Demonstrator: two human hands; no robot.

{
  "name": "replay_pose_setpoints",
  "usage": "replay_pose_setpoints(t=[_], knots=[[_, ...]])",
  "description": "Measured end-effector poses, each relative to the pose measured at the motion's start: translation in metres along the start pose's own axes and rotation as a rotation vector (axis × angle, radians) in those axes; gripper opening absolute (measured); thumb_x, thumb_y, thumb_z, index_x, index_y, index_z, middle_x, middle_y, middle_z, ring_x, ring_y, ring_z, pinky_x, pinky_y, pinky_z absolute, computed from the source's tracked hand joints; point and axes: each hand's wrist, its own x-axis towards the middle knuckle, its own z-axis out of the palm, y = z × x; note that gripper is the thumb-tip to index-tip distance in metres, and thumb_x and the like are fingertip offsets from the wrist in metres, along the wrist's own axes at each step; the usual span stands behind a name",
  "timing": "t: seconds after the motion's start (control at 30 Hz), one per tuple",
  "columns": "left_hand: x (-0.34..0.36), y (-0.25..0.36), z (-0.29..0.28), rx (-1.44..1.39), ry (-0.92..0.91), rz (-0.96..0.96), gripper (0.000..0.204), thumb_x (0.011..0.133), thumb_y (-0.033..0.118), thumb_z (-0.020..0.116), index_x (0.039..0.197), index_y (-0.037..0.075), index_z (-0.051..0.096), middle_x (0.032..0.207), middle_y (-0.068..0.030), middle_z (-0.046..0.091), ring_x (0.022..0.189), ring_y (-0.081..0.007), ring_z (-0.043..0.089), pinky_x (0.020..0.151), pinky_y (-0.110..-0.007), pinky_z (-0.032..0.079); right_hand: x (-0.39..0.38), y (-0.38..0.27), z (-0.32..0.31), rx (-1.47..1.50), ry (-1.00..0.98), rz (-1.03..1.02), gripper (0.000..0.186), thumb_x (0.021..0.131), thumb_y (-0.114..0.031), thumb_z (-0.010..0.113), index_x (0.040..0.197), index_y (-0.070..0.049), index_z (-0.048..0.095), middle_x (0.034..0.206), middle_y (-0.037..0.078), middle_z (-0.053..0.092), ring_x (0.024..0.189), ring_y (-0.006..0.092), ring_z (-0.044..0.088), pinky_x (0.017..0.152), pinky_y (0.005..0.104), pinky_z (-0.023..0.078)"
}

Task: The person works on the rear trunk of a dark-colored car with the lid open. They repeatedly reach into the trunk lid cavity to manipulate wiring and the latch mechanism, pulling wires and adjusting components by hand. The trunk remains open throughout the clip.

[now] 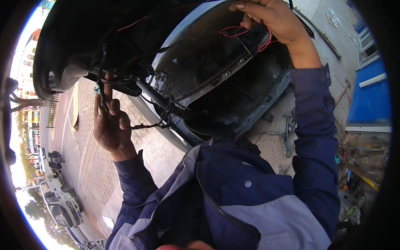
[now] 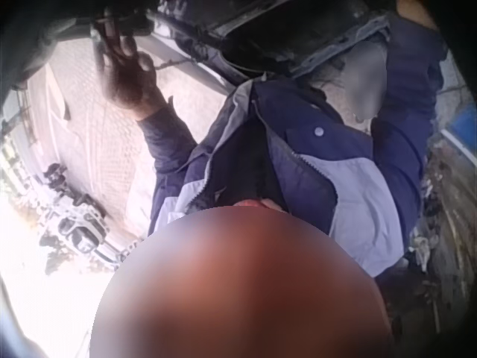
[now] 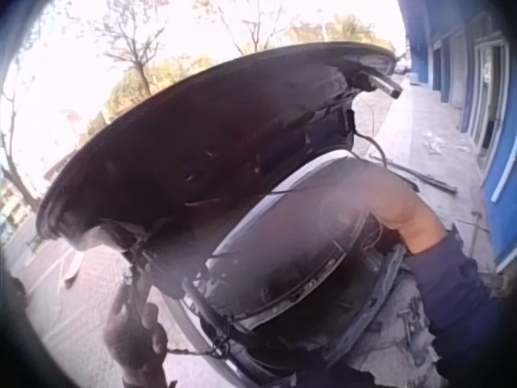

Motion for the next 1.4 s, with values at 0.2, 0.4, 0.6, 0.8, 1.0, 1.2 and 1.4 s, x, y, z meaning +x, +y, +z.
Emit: replay_pose_setpoints(t=[0.2,0.4,0.6,0.8,1.0,1.2,1.4], knots=[[-0.048,-0.023,0.012,0.419,0.269,-0.268,0.066,0.105,0.008,0.062,0.161,-0.01,0.033,0.157,-0.0368,0.048,0.101,-0.0302,0.078,0.081,-0.041,0.07,-0.014,0.01,-0.023,0.32,-0.106,0.069,0.038,0.109,-0.018,0.06,0.138,0.006,0.067,0.08,-0.004,0.06,0.054,-0.0015,0.041,0.05,0.018,0.042],[-0.088,-0.034,0.022,0.622,0.234,-0.296,0.03,0.107,0.012,0.065,0.132,-0.004,0.058,0.093,-0.013,0.073,0.091,-0.0254,0.072,0.106,-0.049,0.054,-0.018,0.023,-0.016,0.242,-0.035,0.031,0.046,0.1,-0.012,0.065,0.143,0.004,0.065,0.13,0.013,0.072,0.059,-0.0014,0.045,0.051,0.0158,0.04],[-0.1,-0.009,0.09,0.118,0.255,-0.095,0.067,0.107,0.011,0.06,0.16,-0.015,0.028,0.093,-0.0151,0.059,0.054,-0.0169,0.062,0.038,-0.032,0.057,-0.006,0.053,-0.016,-0.297,-0.1,-0.112,0.039,0.095,-0.003,0.065,0.132,0.0,0.071,0.107,0.007,0.074,0.088,0.0113,0.065,0.08,0.027,0.055],[-0.105,-0.013,0.124,0.32,0.332,-0.022,0.096,0.095,0.007,0.067,0.167,-0.013,0.007,0.142,-0.0458,0.051,0.066,-0.0287,0.073,0.054,-0.045,0.069,0.014,0.096,-0.014,-0.724,0.003,-0.196,0.029,0.096,-0.001,0.061,0.123,-0.003,0.071,0.109,0.012,0.076,0.092,0.0228,0.072,0.088,0.03,0.056],[-0.14,-0.021,0.083,0.709,0.471,-0.402,0.072,0.093,0.02,0.081,0.151,-0.011,0.05,0.111,-0.0276,0.076,0.092,-0.0301,0.079,0.093,-0.04,0.061,0.006,0.091,-0.006,-0.686,0.388,-0.399,0.027,0.106,-0.013,0.061,0.13,-0.01,0.074,0.095,0.011,0.077,0.081,0.0286,0.075,0.079,0.0343,0.059],[-0.182,-0.027,0.044,0.713,0.409,-0.34,0.025,0.099,0.016,0.073,0.113,-0.003,0.065,0.092,-0.0134,0.075,0.083,-0.0213,0.074,0.101,-0.047,0.06,-0.038,0.055,-0.02,-0.051,0.223,0.069,0.027,0.107,-0.018,0.066,0.129,-0.005,0.075,0.086,0.001,0.071,0.069,0.0056,0.062,0.067,0.0233,0.053],[-0.215,0.003,0.047,0.216,0.436,-0.093,0.046,0.104,0.021,0.067,0.138,-0.007,0.054,0.076,0.0007,0.046,0.065,-0.0118,0.052,0.072,-0.038,0.065,-0.086,0.044,0.029,0.091,0.167,0.124,0.023,0.107,-0.018,0.067,0.119,-0.001,0.076,0.078,-0.004,0.062,0.06,0.0025,0.052,0.056,0.0209,0.044]])
